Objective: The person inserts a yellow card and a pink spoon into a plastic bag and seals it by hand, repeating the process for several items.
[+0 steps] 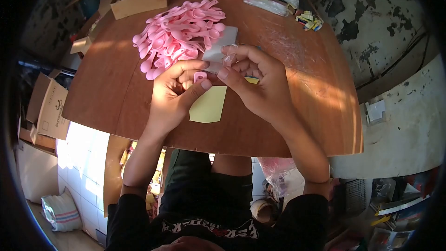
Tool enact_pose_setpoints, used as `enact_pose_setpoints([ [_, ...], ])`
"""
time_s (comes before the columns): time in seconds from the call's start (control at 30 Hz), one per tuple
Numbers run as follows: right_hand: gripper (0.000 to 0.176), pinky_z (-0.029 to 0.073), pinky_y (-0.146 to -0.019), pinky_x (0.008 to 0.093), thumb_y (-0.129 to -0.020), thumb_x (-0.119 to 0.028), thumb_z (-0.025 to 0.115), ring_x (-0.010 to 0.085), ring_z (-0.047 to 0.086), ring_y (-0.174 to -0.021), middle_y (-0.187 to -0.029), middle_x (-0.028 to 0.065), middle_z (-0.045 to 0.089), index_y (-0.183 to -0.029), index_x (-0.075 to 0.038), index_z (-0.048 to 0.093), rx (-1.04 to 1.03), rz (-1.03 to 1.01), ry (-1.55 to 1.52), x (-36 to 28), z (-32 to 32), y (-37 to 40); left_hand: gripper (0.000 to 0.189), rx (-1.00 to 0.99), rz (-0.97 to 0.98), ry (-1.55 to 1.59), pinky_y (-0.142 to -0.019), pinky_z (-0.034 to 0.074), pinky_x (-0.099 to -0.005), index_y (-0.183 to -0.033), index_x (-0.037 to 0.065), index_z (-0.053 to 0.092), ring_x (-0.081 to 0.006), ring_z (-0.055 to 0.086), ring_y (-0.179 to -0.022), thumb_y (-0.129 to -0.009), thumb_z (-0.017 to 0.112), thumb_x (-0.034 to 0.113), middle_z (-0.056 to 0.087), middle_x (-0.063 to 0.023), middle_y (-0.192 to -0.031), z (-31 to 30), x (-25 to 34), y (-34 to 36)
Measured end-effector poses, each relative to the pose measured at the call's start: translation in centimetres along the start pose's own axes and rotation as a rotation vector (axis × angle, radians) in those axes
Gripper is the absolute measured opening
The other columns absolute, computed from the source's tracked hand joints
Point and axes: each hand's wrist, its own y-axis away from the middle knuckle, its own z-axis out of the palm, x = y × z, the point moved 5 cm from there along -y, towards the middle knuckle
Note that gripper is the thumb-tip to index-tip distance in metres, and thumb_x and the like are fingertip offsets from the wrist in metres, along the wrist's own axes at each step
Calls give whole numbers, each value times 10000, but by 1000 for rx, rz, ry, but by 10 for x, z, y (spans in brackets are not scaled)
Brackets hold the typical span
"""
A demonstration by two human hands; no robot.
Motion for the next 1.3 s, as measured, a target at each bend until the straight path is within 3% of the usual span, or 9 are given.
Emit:
enact_pose_setpoints([
  [0.17, 240, 519, -812, 236, -916, -92, 690, 97, 638, -905, -977, 61, 674, -1116, 30, 642, -83, 284, -268, 22, 3, 15, 289, 52, -31, 116, -645, 500, -176, -1181, -20, 558, -42, 626, -797, -910, 659, -23, 703, -55, -936, -3, -11, 4],
  [0.4, 189, 523, -807, 237, -929, -81, 672, 93, 638, -906, -983, 65, 679, -1083, 27, 653, -41, 307, -225, 40, 4, 22, 229, 40, -111, 71, -680, 511, -204, -1165, -27, 579, -50, 626, -821, -953, 625, 46, 700, -46, -943, -6, -18, 8],
  [0.53, 170, 526, -779, 234, -928, -73, 670, 96, 643, -867, -964, 61, 683, -1067, 24, 655, -35, 249, -203, 40, 4, 24, 232, 87, -111, 1, -706, 522, -229, -1156, -30, 607, -65, 629, -816, -999, 577, 138, 694, -39, -930, -14, -16, 12],
  [0.8, 110, 528, -787, 244, -928, -14, 639, 120, 650, -871, -972, 77, 687, -1023, 29, 677, -47, 164, -217, 41, 6, 28, 224, 17, -94, -32, -716, 534, -244, -1149, -31, 625, -73, 629, -843, -997, 577, 126, 690, -49, -952, -24, -19, 16],
  [0.97, 133, 511, -765, 240, -874, 76, 608, 155, 660, -899, -999, 115, 687, -938, 26, 713, -139, 26, -217, 41, 7, 25, 206, -18, -140, -54, -713, 532, -240, -1128, -29, 640, -79, 630, -849, -1000, 566, 115, 688, -54, -980, -25, -15, 20],
  [1.2, 210, 505, -796, 250, -845, 125, 556, 166, 651, -945, -1004, 120, 677, -947, 30, 713, -203, 35, -186, 43, 8, 27, 158, -55, -143, -84, -742, 495, -227, -1045, -21, 663, -78, 618, -865, -983, 537, 50, 689, -49, -976, -32, -17, 22],
  [1.3, 243, 501, -829, 237, -883, 133, 532, 142, 638, -968, -1064, 104, 653, -1022, 29, 701, -259, -27, -152, 43, 7, 27, 161, -79, -178, -81, -722, 478, -228, -1027, -14, 664, -66, 598, -835, -975, 520, 37, 682, -37, -955, -38, -21, 22],
])
